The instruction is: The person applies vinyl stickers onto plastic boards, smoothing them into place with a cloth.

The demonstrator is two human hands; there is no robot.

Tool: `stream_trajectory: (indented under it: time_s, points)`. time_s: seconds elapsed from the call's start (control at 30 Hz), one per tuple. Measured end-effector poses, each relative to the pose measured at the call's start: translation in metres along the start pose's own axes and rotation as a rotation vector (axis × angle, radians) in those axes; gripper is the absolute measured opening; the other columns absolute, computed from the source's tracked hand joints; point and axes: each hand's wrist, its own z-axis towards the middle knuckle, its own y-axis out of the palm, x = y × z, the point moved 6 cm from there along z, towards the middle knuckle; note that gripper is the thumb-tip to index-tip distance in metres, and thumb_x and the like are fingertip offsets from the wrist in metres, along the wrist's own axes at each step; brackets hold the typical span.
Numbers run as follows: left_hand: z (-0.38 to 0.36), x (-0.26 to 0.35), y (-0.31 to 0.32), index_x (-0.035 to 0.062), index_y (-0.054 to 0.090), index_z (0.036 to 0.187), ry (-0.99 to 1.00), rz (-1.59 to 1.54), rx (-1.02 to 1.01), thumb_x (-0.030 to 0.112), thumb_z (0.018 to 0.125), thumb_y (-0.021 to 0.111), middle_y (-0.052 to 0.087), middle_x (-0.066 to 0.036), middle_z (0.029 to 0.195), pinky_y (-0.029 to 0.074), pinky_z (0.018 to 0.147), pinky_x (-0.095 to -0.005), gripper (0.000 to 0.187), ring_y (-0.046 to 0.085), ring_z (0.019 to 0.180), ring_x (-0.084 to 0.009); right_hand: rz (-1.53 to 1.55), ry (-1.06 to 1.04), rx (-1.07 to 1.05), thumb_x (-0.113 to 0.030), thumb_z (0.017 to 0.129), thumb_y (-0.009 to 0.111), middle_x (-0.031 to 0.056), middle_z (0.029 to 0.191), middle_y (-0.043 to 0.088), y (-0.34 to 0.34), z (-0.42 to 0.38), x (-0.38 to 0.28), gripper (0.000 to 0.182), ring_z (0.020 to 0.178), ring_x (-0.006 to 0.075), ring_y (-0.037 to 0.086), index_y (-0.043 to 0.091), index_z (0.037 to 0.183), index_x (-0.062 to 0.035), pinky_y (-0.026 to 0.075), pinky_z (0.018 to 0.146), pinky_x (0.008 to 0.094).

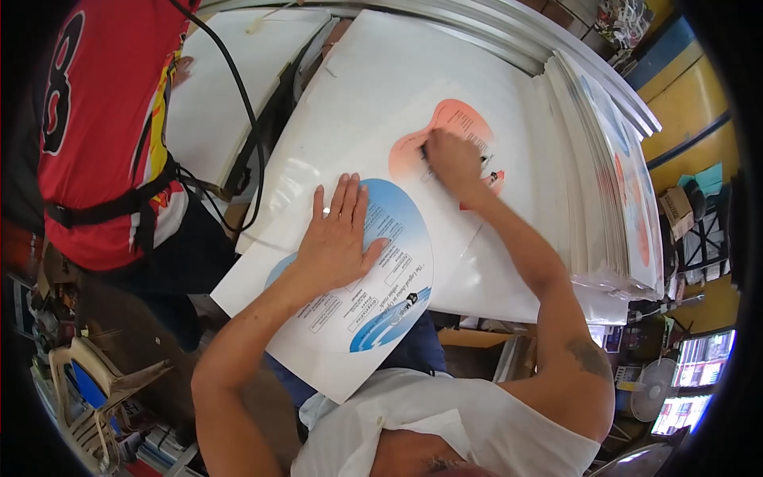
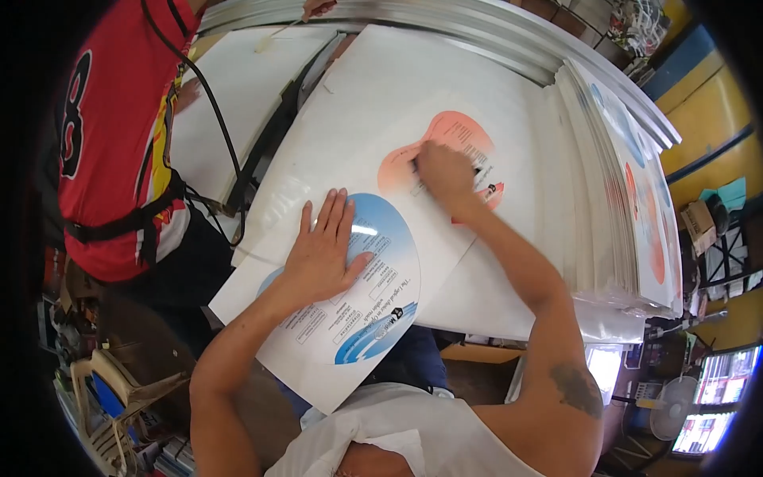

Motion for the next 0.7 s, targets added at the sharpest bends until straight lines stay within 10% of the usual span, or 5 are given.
stream_trajectory:
  time_s: [0.23,0.7]
  points:
    - [0.002,-0.001,0.0,-0.0136,0.024,0.153,-0.021,-0.015,-0.037,0.05,0.096,0.051,0.02,-0.028,0.164,0.004,0.124,-0.0553,0.09,0.01,0.156,-0.0361,0.286,-0.325,0.018,-0.023,0.092,0.061,0.0099,0.069,0.067,-0.043,-0.072,-0.121,0.018,0.055,0.0292,0.067,0.063,0.081,-0.0083,0.053,0.052,0.0408]
    - [0.003,0.001,-0.002,-0.0119,0.018,0.155,-0.026,-0.016,-0.113,0.047,0.097,0.051,0.016,-0.027,0.165,0.001,0.125,-0.0548,0.089,0.008,0.157,-0.0357,-0.143,0.048,0.07,-0.027,0.096,0.051,0.0194,0.084,0.074,0.044,0.138,0.121,0.032,0.076,0.0369,0.074,0.073,0.087,-0.0059,0.06,0.073,0.047]
